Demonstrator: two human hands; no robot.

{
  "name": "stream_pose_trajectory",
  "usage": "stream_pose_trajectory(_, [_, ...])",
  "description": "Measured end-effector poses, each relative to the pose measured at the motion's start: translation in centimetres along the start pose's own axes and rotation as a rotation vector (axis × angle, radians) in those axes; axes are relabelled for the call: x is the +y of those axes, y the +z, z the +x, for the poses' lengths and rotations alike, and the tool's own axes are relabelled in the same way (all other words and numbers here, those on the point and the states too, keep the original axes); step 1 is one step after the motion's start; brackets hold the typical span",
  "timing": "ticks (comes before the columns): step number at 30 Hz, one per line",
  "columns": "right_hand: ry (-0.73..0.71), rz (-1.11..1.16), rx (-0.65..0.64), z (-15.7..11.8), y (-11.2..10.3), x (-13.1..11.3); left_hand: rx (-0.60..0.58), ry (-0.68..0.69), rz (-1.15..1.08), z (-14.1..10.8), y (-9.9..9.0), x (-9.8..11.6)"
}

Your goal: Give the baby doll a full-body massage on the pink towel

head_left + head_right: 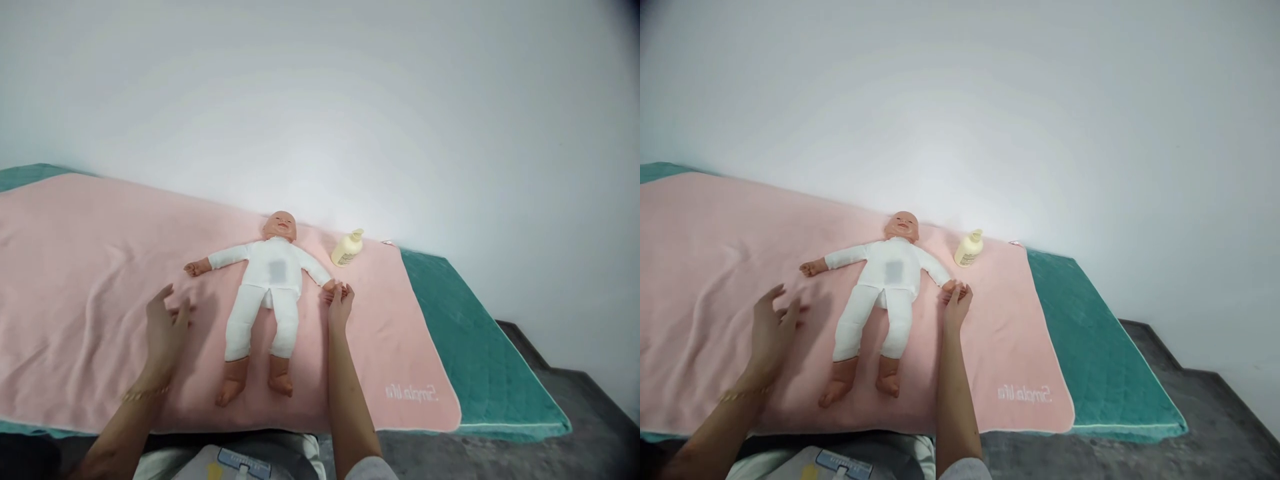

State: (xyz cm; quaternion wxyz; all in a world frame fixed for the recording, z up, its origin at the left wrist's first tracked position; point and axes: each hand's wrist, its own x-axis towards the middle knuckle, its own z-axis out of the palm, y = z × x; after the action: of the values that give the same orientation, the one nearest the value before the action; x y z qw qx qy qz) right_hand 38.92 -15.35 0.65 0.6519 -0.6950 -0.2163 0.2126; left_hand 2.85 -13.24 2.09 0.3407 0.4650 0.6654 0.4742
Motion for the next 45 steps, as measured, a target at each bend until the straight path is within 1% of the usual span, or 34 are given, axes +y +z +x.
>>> stream_pose_trajectory(2, [0.002, -0.005, -0.003, 0.0, -0.1, 0.0, -0.005, 0.031, 0.105, -3.0, -1.2, -0.5])
stream_pose_trajectory(5, [0.004, -0.013, -0.004, 0.0, 0.0, 0.1, -0.114, 0.047, 0.181, -7.3, -2.4, -1.4])
stream_pose_trajectory(6, [0.006, -0.013, -0.004, 0.0, 0.0, 0.1, -0.173, 0.054, 0.197, -8.5, -2.5, -1.7])
stream_pose_trajectory(8, [0.01, -0.005, -0.008, 0.1, 0.1, 0.3, -0.346, 0.063, 0.244, -10.6, -2.4, -2.1])
stream_pose_trajectory(10, [0.016, 0.007, -0.017, 0.1, 0.2, 0.4, -0.465, 0.043, 0.307, -12.1, -1.8, -2.2])
stream_pose_trajectory(13, [0.022, 0.025, -0.024, 0.3, 0.2, 0.7, -0.611, 0.029, 0.441, -13.2, -0.7, -1.5])
stream_pose_trajectory(16, [0.031, 0.054, -0.038, 0.4, -0.1, 0.8, -0.667, 0.048, 0.591, -13.6, 0.0, -0.8])
stream_pose_trajectory(19, [0.04, 0.09, -0.06, 0.5, -0.2, 0.8, -0.659, 0.082, 0.633, -13.7, 0.1, -0.8])
stream_pose_trajectory(22, [0.041, 0.126, -0.062, 0.4, -0.2, 0.8, -0.639, 0.078, 0.507, -13.4, -0.2, -1.4])
stream_pose_trajectory(25, [0.028, 0.166, -0.038, 0.3, -0.3, 0.9, -0.599, 0.024, 0.35, -12.9, -0.6, -1.9])
stream_pose_trajectory(28, [0.013, 0.195, -0.019, 0.3, -0.3, 0.9, -0.569, -0.029, 0.294, -12.6, -1.0, -1.9])
stream_pose_trajectory(31, [0.001, 0.199, -0.014, 0.2, -0.4, 0.8, -0.523, -0.086, 0.246, -12.9, -1.5, -1.4])
stream_pose_trajectory(33, [-0.007, 0.195, -0.017, 0.0, -0.4, 0.7, -0.495, -0.157, 0.206, -13.2, -1.9, -0.8])
stream_pose_trajectory(35, [-0.013, 0.189, -0.018, -0.1, -0.4, 0.6, -0.462, -0.256, 0.133, -13.5, -2.3, 0.1])
stream_pose_trajectory(38, [-0.018, 0.177, -0.011, -0.2, -0.4, 0.5, -0.389, -0.43, -0.066, -13.6, -2.6, 0.8])
stream_pose_trajectory(40, [-0.024, 0.168, -0.01, -0.2, -0.4, 0.6, -0.35, -0.537, -0.212, -13.7, -2.5, 0.6])
stream_pose_trajectory(42, [-0.033, 0.157, -0.018, -0.1, -0.4, 0.6, -0.316, -0.624, -0.335, -13.8, -2.3, 0.0])
stream_pose_trajectory(45, [-0.049, 0.134, -0.032, 0.0, -0.6, 0.7, -0.254, -0.706, -0.483, -14.2, -1.8, -0.8])
